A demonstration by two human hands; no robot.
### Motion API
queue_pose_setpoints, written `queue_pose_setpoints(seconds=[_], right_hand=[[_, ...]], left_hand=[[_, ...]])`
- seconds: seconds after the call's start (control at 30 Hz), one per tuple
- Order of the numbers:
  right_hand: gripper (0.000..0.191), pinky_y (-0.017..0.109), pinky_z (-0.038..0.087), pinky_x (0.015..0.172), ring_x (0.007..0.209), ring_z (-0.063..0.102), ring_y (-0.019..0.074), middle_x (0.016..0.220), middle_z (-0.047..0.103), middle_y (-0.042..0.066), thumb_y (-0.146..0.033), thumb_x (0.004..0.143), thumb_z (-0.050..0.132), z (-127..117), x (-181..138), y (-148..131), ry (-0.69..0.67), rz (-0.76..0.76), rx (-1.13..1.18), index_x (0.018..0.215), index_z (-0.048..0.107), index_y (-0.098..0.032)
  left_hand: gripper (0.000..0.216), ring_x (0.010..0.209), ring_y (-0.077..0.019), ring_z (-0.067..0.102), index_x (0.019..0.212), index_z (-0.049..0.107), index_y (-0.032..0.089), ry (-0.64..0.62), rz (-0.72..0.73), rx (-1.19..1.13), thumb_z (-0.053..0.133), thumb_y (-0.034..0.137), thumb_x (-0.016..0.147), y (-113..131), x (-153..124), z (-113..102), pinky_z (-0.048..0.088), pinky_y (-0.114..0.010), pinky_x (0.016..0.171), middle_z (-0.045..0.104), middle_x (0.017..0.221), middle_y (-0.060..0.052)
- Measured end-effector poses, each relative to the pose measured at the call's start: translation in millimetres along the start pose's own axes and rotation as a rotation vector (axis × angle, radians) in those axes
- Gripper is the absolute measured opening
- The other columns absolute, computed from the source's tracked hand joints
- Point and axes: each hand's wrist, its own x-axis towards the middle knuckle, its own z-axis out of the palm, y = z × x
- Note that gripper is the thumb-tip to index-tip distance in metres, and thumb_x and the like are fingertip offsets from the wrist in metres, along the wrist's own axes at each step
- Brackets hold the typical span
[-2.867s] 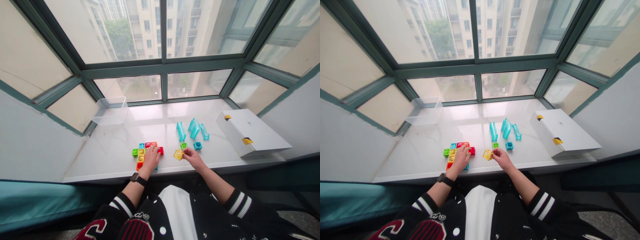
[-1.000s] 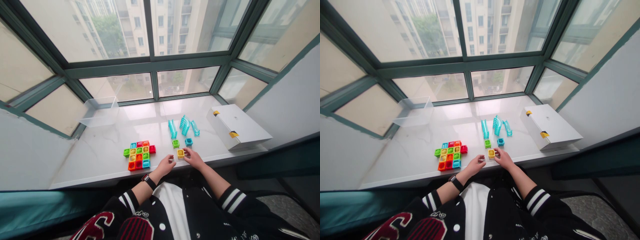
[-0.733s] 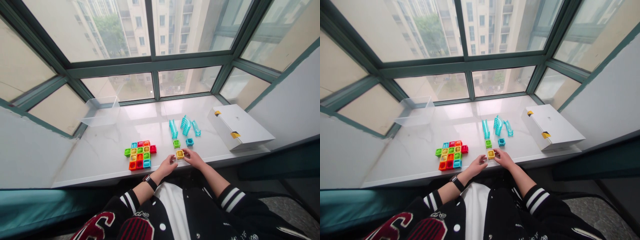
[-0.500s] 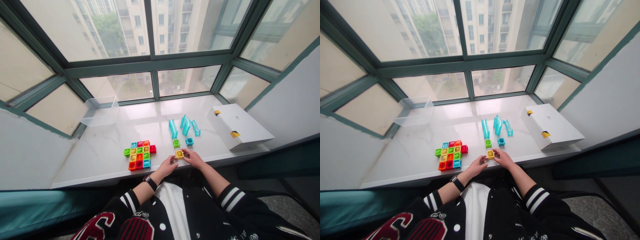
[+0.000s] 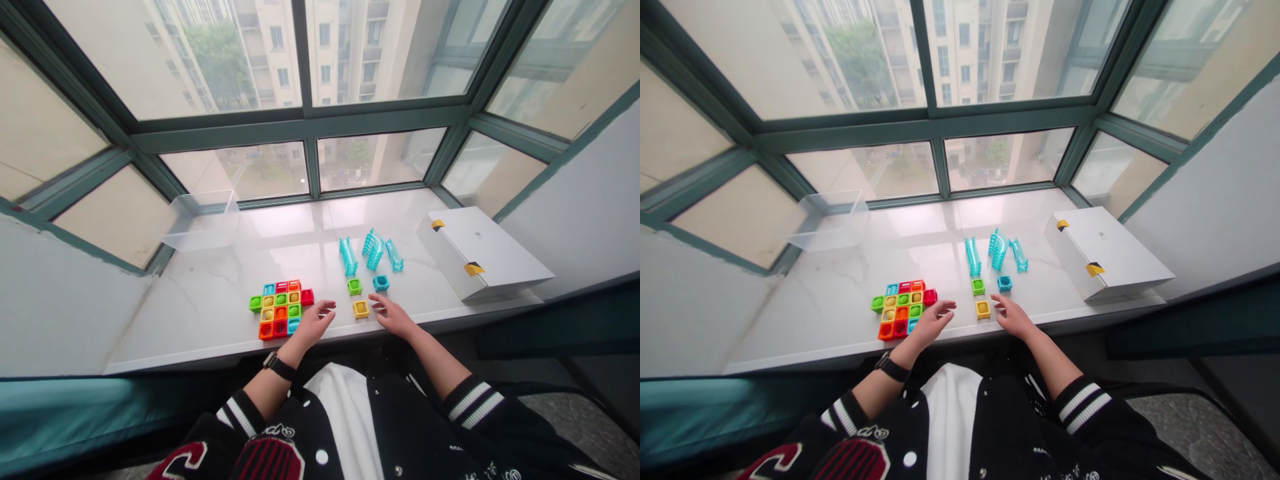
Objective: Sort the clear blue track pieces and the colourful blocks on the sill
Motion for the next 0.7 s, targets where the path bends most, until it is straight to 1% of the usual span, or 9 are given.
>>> queue_pose_setpoints(seconds=[0.07, 0.1, 0.2, 0.27, 0.33, 0.43, 0.53, 0.6, 0.7], right_hand=[[0.060, 0.042, 0.063, 0.092, 0.110, 0.074, 0.0245, 0.138, 0.070, 0.010, -0.016, 0.076, 0.058, -7.3, -3.1, -1.4, 0.056, -0.001, 0.020, 0.135, 0.066, -0.025], [0.057, 0.042, 0.063, 0.091, 0.107, 0.075, 0.0240, 0.134, 0.072, 0.010, -0.017, 0.078, 0.056, -10.8, -4.2, -3.2, 0.092, -0.007, 0.022, 0.133, 0.066, -0.025], [0.044, 0.042, 0.062, 0.091, 0.100, 0.075, 0.0231, 0.121, 0.076, 0.009, -0.023, 0.085, 0.057, -18.0, -5.0, -15.0, 0.195, -0.046, 0.007, 0.127, 0.068, -0.024], [0.036, 0.042, 0.062, 0.089, 0.095, 0.075, 0.0228, 0.114, 0.078, 0.009, -0.026, 0.089, 0.058, -18.4, -3.0, -27.7, 0.236, -0.088, -0.004, 0.123, 0.070, -0.024], [0.030, 0.042, 0.062, 0.087, 0.093, 0.074, 0.0227, 0.109, 0.078, 0.008, -0.027, 0.091, 0.059, -14.2, 1.8, -43.0, 0.250, -0.150, -0.004, 0.119, 0.072, -0.024], [0.027, 0.040, 0.062, 0.085, 0.090, 0.074, 0.0220, 0.105, 0.078, 0.007, -0.025, 0.094, 0.058, 1.8, 15.7, -67.7, 0.195, -0.273, 0.005, 0.116, 0.073, -0.025], [0.030, 0.039, 0.062, 0.086, 0.092, 0.074, 0.0211, 0.108, 0.076, 0.007, -0.022, 0.094, 0.059, 30.9, 38.3, -91.1, 0.048, -0.352, -0.038, 0.120, 0.072, -0.025], [0.038, 0.041, 0.061, 0.092, 0.099, 0.073, 0.0220, 0.118, 0.074, 0.009, -0.019, 0.092, 0.063, 56.3, 56.2, -104.3, -0.068, -0.355, -0.123, 0.129, 0.069, -0.025], [0.056, 0.047, 0.051, 0.112, 0.128, 0.064, 0.0280, 0.140, 0.065, 0.014, -0.020, 0.088, 0.074, 96.5, 82.3, -118.4, -0.194, -0.349, -0.316, 0.143, 0.060, -0.023]], left_hand=[[0.032, 0.106, -0.0230, 0.074, 0.119, 0.071, 0.021, 0.113, 0.051, 0.034, 0.064, 0.040, 0.093, 1.5, -4.0, -27.1, 0.060, -0.042, 0.098, 0.077, 0.122, -0.010], [0.031, 0.108, -0.0235, 0.074, 0.117, 0.072, 0.021, 0.177, 0.077, 0.063, 0.063, 0.040, 0.094, 0.3, -6.5, -40.9, 0.059, -0.043, 0.100, 0.077, 0.121, -0.010], [0.030, 0.110, -0.0252, 0.073, 0.115, 0.073, 0.022, 0.375, 0.103, 0.186, 0.059, 0.040, 0.095, -9.6, -15.4, -80.0, 0.058, -0.045, 0.100, 0.077, 0.119, -0.009], [0.029, 0.112, -0.0261, 0.071, 0.115, 0.073, 0.023, 0.472, 0.096, 0.282, 0.057, 0.038, 0.096, -19.6, -21.6, -100.8, 0.057, -0.046, 0.102, 0.077, 0.119, -0.008], [0.028, 0.116, -0.0270, 0.069, 0.115, 0.072, 0.024, 0.523, 0.110, 0.397, 0.055, 0.036, 0.096, -30.3, -26.5, -114.7, 0.055, -0.047, 0.106, 0.076, 0.120, -0.008], [0.029, 0.123, -0.0282, 0.065, 0.117, 0.071, 0.024, 0.506, 0.171, 0.569, 0.053, 0.034, 0.097, -44.3, -29.0, -120.5, 0.050, -0.048, 0.112, 0.073, 0.126, -0.009], [0.037, 0.138, -0.0318, 0.056, 0.129, 0.069, 0.021, 0.444, 0.194, 0.744, 0.052, 0.034, 0.098, -53.8, -25.3, -111.8, 0.042, -0.052, 0.121, 0.063, 0.147, -0.012], [0.047, 0.149, -0.0366, 0.045, 0.142, 0.063, 0.020, 0.417, 0.168, 0.870, 0.053, 0.037, 0.100, -57.3, -20.6, -102.5, 0.033, -0.058, 0.126, 0.052, 0.160, -0.013], [0.055, 0.157, -0.0406, 0.032, 0.154, 0.055, 0.021, 0.376, 0.115, 1.008, 0.049, 0.042, 0.103, -58.7, -13.3, -90.2, 0.022, -0.065, 0.128, 0.041, 0.169, -0.010]])
